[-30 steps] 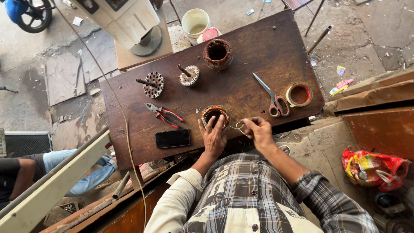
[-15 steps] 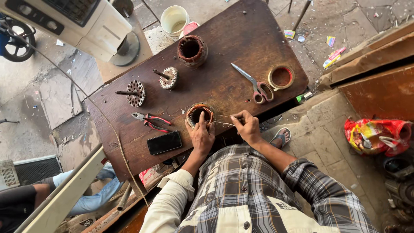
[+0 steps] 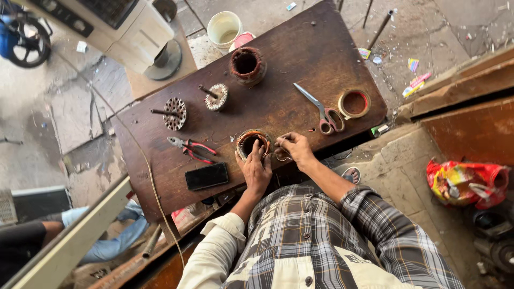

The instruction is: The person winds thin wire around a cylindrical motor stator core by hand. They repeatedly wrap the wire into the slots of the stator, adjusting the wire with both hands throughout the clip.

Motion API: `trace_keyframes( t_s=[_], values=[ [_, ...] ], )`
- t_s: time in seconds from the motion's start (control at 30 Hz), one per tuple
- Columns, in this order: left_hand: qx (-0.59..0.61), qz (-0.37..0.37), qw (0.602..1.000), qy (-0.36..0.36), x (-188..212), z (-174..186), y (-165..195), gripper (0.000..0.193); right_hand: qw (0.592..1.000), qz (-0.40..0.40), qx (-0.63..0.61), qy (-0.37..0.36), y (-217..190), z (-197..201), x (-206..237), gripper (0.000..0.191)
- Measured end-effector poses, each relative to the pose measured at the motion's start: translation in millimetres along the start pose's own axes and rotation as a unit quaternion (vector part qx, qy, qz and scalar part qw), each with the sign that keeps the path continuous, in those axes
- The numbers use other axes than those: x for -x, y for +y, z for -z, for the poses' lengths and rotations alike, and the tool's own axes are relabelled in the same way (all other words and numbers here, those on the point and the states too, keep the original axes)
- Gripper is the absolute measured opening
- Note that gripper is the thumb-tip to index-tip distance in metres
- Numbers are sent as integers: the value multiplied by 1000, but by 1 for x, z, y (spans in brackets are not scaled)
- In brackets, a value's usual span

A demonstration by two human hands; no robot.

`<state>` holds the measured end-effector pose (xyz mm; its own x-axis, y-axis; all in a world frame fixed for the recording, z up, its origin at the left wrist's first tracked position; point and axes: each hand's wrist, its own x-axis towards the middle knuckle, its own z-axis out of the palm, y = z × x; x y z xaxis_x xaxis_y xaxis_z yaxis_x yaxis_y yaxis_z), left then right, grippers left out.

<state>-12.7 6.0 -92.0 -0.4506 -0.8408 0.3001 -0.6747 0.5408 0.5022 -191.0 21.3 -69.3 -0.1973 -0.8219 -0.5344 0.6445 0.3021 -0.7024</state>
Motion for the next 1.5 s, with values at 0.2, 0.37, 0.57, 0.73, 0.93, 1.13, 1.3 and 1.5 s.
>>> trace_keyframes(
  t_s=[0.2,0.37,0.57,0.73,0.93,1.13,1.3,1.5],
  values=[
    [4,8,1000,13,3,7,-9,66,997,-53,-51,-31,3,-16,5,16],
    [14,6,1000,8,3,13,-14,67,997,-28,-69,-3,11,-26,2,14],
    [57,8,998,39,5,17,-17,72,998,-56,17,20,16,-23,0,15],
    [95,24,993,61,4,14,-21,73,961,-102,251,55,15,-22,13,41],
    [122,38,989,78,6,13,-24,72,762,389,507,-102,4,-47,15,30],
    [133,56,986,81,3,18,-25,78,522,247,810,-98,7,-82,-13,14],
    [122,52,987,89,8,22,-29,82,451,274,842,-115,13,-98,-19,12],
    [83,42,995,44,9,24,-38,89,476,315,814,-104,15,-103,-23,15]
  ],
)
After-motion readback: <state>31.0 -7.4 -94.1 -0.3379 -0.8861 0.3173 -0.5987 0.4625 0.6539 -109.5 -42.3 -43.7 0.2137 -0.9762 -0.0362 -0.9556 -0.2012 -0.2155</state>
